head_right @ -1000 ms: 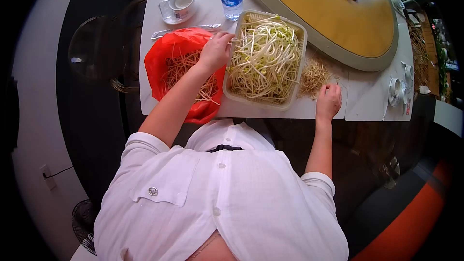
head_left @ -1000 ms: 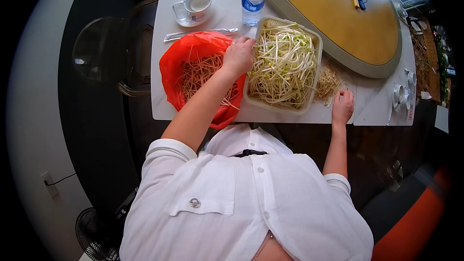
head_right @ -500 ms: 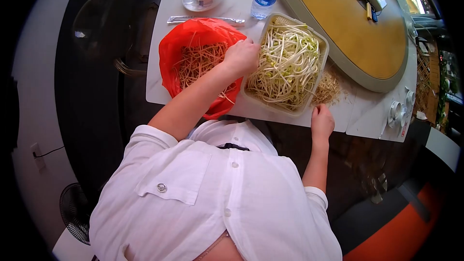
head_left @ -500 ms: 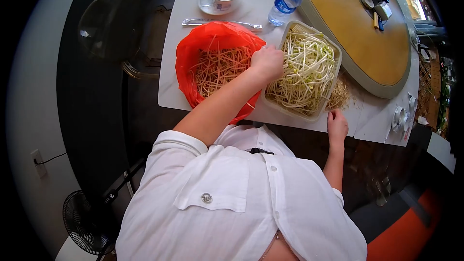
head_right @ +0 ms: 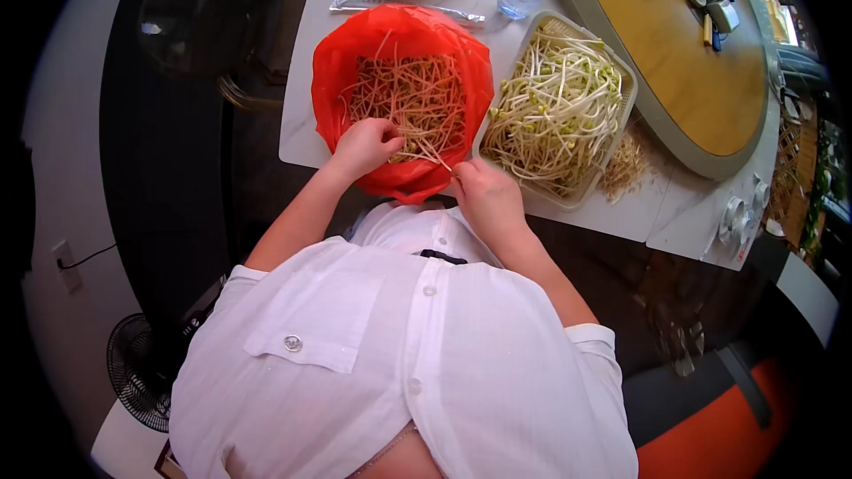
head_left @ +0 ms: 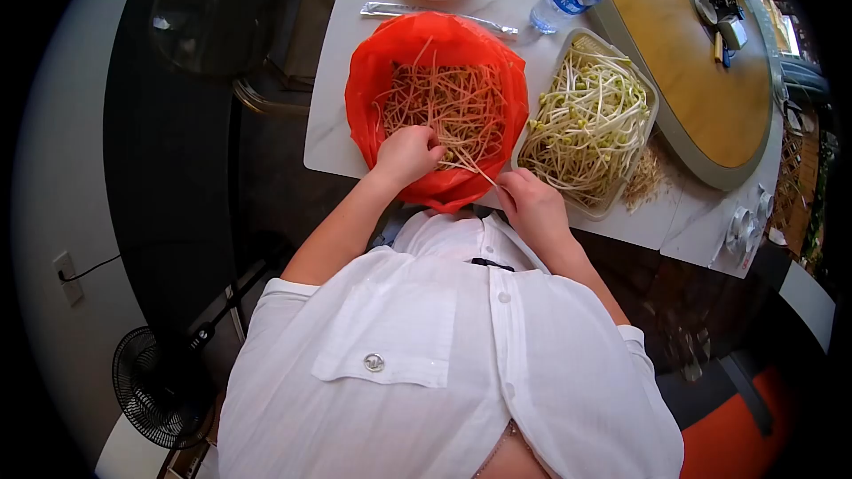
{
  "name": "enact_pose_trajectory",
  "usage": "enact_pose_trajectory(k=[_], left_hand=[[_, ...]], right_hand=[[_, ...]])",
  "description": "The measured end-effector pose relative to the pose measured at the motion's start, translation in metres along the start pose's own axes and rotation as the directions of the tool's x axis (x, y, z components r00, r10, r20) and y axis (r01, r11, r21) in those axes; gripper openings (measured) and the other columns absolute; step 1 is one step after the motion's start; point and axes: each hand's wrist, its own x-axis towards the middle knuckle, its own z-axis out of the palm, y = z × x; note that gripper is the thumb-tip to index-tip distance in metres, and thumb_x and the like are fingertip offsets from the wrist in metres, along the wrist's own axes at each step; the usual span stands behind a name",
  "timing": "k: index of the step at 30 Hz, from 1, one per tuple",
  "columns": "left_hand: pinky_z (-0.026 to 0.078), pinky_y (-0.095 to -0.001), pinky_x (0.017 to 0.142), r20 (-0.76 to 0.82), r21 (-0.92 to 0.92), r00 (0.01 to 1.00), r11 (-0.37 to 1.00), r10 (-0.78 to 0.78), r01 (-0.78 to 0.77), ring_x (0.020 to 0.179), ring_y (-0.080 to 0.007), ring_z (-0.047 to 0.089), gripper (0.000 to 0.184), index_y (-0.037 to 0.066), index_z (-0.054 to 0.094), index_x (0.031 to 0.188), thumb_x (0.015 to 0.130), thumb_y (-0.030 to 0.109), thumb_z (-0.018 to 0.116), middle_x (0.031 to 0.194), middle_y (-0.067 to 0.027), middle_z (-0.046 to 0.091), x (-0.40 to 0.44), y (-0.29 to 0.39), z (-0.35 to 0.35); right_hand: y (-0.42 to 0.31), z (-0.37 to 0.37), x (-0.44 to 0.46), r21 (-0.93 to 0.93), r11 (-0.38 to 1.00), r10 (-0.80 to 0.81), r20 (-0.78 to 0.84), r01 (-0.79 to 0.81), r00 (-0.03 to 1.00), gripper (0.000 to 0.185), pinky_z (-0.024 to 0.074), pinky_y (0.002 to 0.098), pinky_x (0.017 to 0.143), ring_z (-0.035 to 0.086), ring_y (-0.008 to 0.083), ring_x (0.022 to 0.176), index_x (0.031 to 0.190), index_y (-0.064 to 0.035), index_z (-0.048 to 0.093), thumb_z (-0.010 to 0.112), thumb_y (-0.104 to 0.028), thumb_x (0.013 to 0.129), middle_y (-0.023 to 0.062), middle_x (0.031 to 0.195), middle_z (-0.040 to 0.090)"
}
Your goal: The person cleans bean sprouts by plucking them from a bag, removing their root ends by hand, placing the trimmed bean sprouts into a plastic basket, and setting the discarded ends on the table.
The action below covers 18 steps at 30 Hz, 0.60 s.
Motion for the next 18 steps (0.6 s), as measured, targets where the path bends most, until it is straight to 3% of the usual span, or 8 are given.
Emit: enact_pose_trajectory(k=[3, 5, 11, 12, 13, 15, 16, 18], left_hand=[[0.047, -0.0354, 0.063, -0.129, 0.04, 0.992, 0.999, 0.002, 0.003, 0.067, -0.026, 0.061, 0.02, 0.002, 0.064, 0.081, 0.076, 0.021, 0.061, 0.072, -0.0125, 0.063, -0.009, -0.01, 0.012], [0.047, -0.035, 0.062, -0.186, -0.02, 0.979, 0.997, -0.079, 0.076, 0.067, -0.026, 0.061, 0.02, 0.002, 0.064, 0.083, 0.077, 0.021, 0.061, 0.073, -0.0129, 0.063, -0.016, -0.011, 0.008], [0.046, -0.0292, 0.058, -0.271, -0.228, 0.955, 0.972, -0.124, 0.062, 0.062, -0.0195, 0.061, 0.02, -0.001, 0.062, 0.084, 0.08, 0.019, 0.059, 0.069, -0.0113, 0.063, -0.024, -0.04, -0.007], [0.048, -0.0351, 0.06, -0.304, -0.255, 0.943, 0.965, -0.137, 0.058, 0.066, -0.0273, 0.062, 0.021, 0.004, 0.063, 0.08, 0.078, 0.024, 0.059, 0.07, -0.0127, 0.063, -0.023, -0.046, -0.006], [0.048, -0.0351, 0.06, -0.309, -0.258, 0.941, 0.965, -0.134, 0.053, 0.066, -0.0273, 0.062, 0.021, 0.004, 0.063, 0.08, 0.078, 0.024, 0.059, 0.07, -0.0127, 0.063, -0.023, -0.045, -0.009], [0.048, -0.0345, 0.06, -0.326, -0.319, 0.931, 0.946, -0.162, 0.052, 0.065, -0.0268, 0.062, 0.022, 0.003, 0.063, 0.079, 0.078, 0.024, 0.059, 0.07, -0.0127, 0.063, -0.025, -0.042, -0.016], [0.048, -0.0345, 0.06, -0.329, -0.321, 0.931, 0.946, -0.16, 0.049, 0.065, -0.0268, 0.062, 0.022, 0.003, 0.063, 0.079, 0.078, 0.024, 0.059, 0.07, -0.0127, 0.063, -0.025, -0.041, -0.018], [0.047, -0.034, 0.06, -0.285, -0.323, 0.943, 0.944, -0.17, 0.072, 0.066, -0.0264, 0.062, 0.023, 0.001, 0.063, 0.079, 0.078, 0.024, 0.059, 0.07, -0.0131, 0.063, -0.027, -0.039, -0.02]], right_hand=[[-0.01, 0.056, 0.044, -0.364, 0.918, 0.208, 0.112, -0.154, 0.972, 0.021, 0.0503, 0.038, 0.056, 0.062, 0.0302, 0.066, 0.08, -0.0044, 0.053, 0.063, -0.022, 0.075, 0.0135, 0.075, 0.06], [0.0, 0.084, 0.062, -0.366, 0.912, 0.249, 0.142, -0.183, 0.958, 0.021, 0.0507, 0.0398, 0.056, 0.063, 0.0311, 0.067, 0.079, -0.0039, 0.053, 0.064, -0.02, 0.072, 0.0155, 0.071, 0.061], [-0.005, 0.041, 0.092, -0.027, 0.985, 0.171, 0.139, -0.169, 0.975, 0.013, 0.0484, 0.0429, 0.068, 0.061, 0.0349, 0.076, 0.081, -0.0031, 0.061, 0.055, -0.012, 0.073, 0.0186, 0.077, 0.062], [-0.011, 0.025, 0.096, 0.025, 0.979, 0.193, 0.196, -0.202, 0.961, 0.017, 0.0479, 0.0402, 0.069, 0.061, 0.0333, 0.076, 0.086, -0.0039, 0.064, 0.059, -0.014, 0.073, 0.0179, 0.08, 0.063], [-0.015, 0.013, 0.098, 0.02, 0.98, 0.19, 0.193, -0.198, 0.962, 0.017, 0.0479, 0.0402, 0.069, 0.061, 0.0333, 0.076, 0.086, -0.0039, 0.064, 0.059, -0.014, 0.073, 0.0179, 0.08, 0.063], [-0.015, -0.003, 0.099, 0.3, 0.91, 0.204, 0.279, -0.286, 0.939, 0.019, 0.0471, 0.0369, 0.065, 0.061, 0.0298, 0.069, 0.088, -0.0026, 0.065, 0.062, -0.016, 0.074, 0.0174, 0.076, 0.062], [-0.015, -0.005, 0.102, 0.378, 0.869, 0.203, 0.317, -0.32, 0.926, 0.02, 0.0453, 0.0303, 0.06, 0.059, 0.019, 0.062, 0.09, 0.0001, 0.064, 0.063, -0.015, 0.077, 0.012, 0.07, 0.062], [-0.021, -0.017, 0.096, 0.483, 0.794, 0.243, 0.307, -0.37, 0.92, 0.019, 0.0444, 0.0273, 0.059, 0.058, 0.0144, 0.062, 0.09, 0.0015, 0.063, 0.063, -0.014, 0.078, 0.0093, 0.069, 0.062]])
